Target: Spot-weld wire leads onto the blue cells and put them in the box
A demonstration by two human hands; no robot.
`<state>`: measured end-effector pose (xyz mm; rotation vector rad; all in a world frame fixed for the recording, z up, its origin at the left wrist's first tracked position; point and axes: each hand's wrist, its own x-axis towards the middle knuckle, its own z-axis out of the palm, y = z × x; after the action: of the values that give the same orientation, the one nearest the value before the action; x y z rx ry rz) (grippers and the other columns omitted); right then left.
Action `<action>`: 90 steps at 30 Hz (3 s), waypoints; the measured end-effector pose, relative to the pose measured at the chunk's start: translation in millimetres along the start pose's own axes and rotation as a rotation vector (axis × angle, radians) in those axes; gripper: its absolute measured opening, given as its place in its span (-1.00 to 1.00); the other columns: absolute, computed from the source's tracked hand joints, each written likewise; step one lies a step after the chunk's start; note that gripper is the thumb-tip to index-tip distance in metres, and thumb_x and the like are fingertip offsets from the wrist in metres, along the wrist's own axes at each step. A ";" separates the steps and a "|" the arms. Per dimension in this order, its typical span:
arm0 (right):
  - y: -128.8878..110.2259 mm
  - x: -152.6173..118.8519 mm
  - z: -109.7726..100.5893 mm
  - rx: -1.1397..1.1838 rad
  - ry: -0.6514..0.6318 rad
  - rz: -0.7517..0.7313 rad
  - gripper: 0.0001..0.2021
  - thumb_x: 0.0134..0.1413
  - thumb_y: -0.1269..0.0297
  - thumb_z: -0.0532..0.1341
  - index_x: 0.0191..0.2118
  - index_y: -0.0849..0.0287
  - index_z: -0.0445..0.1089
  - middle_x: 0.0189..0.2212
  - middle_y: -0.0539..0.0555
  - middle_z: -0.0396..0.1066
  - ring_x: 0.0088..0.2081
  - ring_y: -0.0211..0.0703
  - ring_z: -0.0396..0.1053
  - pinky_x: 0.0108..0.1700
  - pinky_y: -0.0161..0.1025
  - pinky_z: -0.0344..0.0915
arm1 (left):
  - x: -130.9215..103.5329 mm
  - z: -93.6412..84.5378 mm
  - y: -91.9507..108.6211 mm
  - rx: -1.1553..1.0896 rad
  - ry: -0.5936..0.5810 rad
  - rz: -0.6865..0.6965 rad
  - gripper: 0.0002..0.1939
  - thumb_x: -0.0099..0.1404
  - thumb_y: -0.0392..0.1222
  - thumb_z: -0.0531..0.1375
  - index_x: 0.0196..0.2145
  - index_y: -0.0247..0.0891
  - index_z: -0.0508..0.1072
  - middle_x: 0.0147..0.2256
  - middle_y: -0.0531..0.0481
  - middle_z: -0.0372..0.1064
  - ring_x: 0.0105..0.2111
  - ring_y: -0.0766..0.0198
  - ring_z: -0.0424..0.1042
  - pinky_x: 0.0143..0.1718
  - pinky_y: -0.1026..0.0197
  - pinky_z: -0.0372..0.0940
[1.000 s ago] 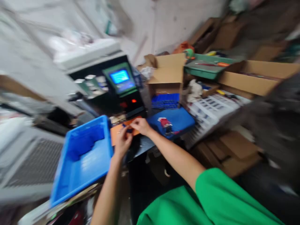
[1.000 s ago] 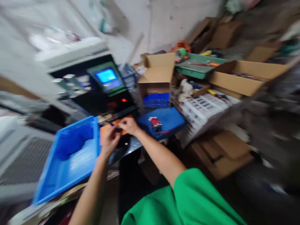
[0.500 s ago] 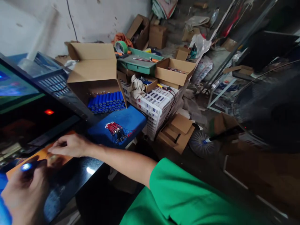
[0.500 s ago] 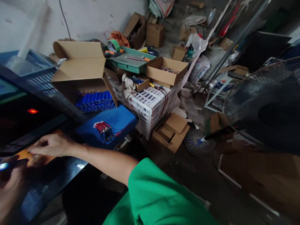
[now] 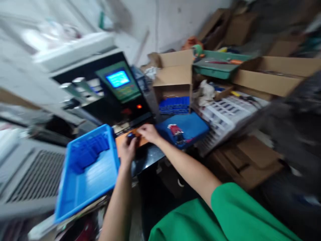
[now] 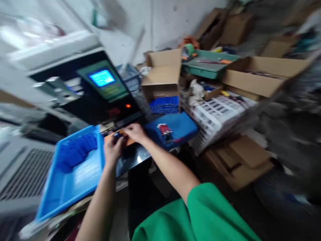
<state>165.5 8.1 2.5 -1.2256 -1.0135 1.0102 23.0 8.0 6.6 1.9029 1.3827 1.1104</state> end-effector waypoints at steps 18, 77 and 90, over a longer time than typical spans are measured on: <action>-6.7 -8.4 25.4 0.011 -0.025 0.024 -0.82 -0.11 0.18 0.18 -0.56 0.17 0.33 -0.70 -0.03 0.32 -0.63 -0.29 0.30 -0.57 -0.40 0.21 | -17.6 0.7 -14.2 -0.052 0.031 -0.055 -0.73 0.31 -0.13 0.16 -0.08 -0.23 0.50 -0.38 0.01 0.49 -0.40 0.25 0.43 -0.32 0.25 0.29; -4.7 -6.5 36.8 0.046 -0.062 0.101 -0.85 -0.08 0.22 0.25 -0.48 0.21 0.36 -0.63 -0.06 0.33 -0.63 -0.34 0.27 -0.64 -0.43 0.20 | -18.7 2.0 -18.6 -0.019 0.043 -0.054 -0.72 0.33 -0.19 0.14 -0.04 -0.23 0.49 -0.32 -0.03 0.51 -0.38 0.24 0.43 -0.35 0.26 0.25; 0.2 -26.9 24.9 0.100 -0.100 0.075 -0.77 -0.17 0.13 0.28 -0.42 0.18 0.35 -0.61 -0.09 0.32 -0.59 -0.32 0.28 -0.57 -0.40 0.25 | -18.1 4.6 -21.4 -0.237 0.031 -0.040 -0.77 0.29 -0.11 0.19 -0.16 -0.26 0.50 -0.32 -0.04 0.52 -0.31 0.22 0.49 -0.20 0.22 0.37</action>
<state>134.7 -12.0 2.5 -1.1475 -0.9882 1.1771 13.7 -1.7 -18.4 1.6891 1.2387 1.2298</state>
